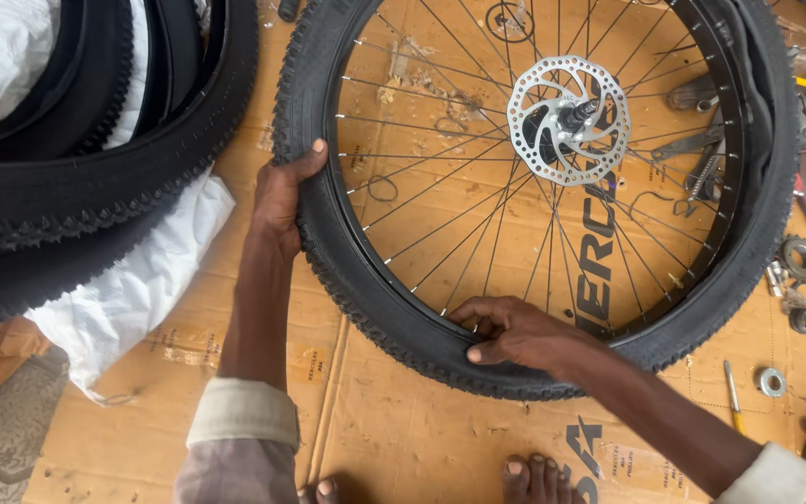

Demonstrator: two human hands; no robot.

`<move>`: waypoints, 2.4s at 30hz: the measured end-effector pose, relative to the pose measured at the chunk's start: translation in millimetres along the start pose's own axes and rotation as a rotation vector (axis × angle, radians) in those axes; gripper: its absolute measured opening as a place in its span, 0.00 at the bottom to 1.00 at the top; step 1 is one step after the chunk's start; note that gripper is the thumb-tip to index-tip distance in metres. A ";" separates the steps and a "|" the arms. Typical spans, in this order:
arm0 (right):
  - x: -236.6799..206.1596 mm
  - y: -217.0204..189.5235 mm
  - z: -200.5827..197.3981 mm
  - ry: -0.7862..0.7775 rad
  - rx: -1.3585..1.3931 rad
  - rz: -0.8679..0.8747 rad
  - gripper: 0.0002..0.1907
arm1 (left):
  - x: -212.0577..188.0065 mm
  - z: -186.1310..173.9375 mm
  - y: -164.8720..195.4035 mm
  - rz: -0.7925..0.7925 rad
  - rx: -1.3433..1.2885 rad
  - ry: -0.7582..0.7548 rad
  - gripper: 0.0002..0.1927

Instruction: The person mounts a bicycle tire onto a wheel rim. They first seat the inner tube and then use their hands and a tire lever to press the tire bead onto the rim until it is fully seated.

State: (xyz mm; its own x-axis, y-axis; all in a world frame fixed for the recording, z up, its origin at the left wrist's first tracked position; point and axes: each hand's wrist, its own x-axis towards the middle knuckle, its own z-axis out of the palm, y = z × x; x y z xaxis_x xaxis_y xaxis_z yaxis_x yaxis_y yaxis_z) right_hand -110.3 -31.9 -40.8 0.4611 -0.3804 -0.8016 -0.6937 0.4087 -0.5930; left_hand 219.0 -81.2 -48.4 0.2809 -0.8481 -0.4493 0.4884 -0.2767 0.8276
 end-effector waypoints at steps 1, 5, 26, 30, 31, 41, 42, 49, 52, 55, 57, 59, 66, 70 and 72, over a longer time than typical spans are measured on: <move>1.8 -2.1 2.0 0.019 0.012 -0.008 0.29 | 2.4 1.9 1.6 0.021 0.051 0.048 0.25; 5.8 -10.1 14.0 0.129 0.040 0.001 0.26 | 5.4 10.2 5.9 0.091 0.133 0.118 0.27; -77.1 45.8 -2.1 0.419 -1.102 -0.487 0.45 | 31.4 24.7 33.5 0.415 0.796 0.262 0.37; -72.4 36.3 -1.0 0.189 -0.947 -0.047 0.38 | 34.5 33.8 54.9 0.395 0.934 0.280 0.43; -69.0 32.3 0.5 0.135 -0.923 0.094 0.36 | 34.4 36.8 58.3 0.418 0.951 0.266 0.44; -56.3 33.9 -3.5 0.273 -0.751 -0.445 0.23 | 30.7 50.0 61.8 0.381 0.936 0.243 0.42; -51.6 33.1 0.7 0.237 -0.692 -0.223 0.25 | 30.1 49.8 61.8 0.380 0.949 0.264 0.43; -20.2 7.5 -12.9 -0.139 -0.268 -0.042 0.27 | 27.1 51.6 63.8 0.371 0.987 0.309 0.44; -9.3 2.1 -5.4 -0.148 -0.134 0.081 0.27 | 24.7 53.0 62.8 0.355 1.028 0.365 0.42; -8.6 5.1 14.9 0.066 -0.140 0.127 0.26 | 22.7 56.3 60.6 0.409 1.096 0.397 0.42; -13.2 8.6 28.6 0.216 -0.313 0.101 0.24 | 22.7 59.1 60.8 0.410 1.136 0.417 0.42; -17.5 9.4 37.5 0.302 -0.391 0.077 0.22 | 25.0 63.1 61.9 0.345 1.166 0.441 0.42; -12.9 -8.9 47.2 0.324 -0.085 -0.185 0.21 | 23.7 59.3 57.3 0.632 1.097 0.310 0.48; -31.7 -3.1 52.4 0.559 -0.406 -0.601 0.26 | -10.0 31.9 33.8 0.552 0.862 0.268 0.48; -51.9 6.2 49.3 0.531 -0.522 -0.612 0.26 | -38.1 19.1 14.0 0.198 0.735 0.296 0.52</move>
State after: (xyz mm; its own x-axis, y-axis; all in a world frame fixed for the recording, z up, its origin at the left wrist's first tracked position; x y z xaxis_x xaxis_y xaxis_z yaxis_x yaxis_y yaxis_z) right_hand -111.2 31.3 -6.6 0.6034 -0.7832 -0.1500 -0.6342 -0.3573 -0.6857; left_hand 199.3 -61.3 -13.3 0.5621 -0.7863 -0.2564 -0.2314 -0.4472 0.8640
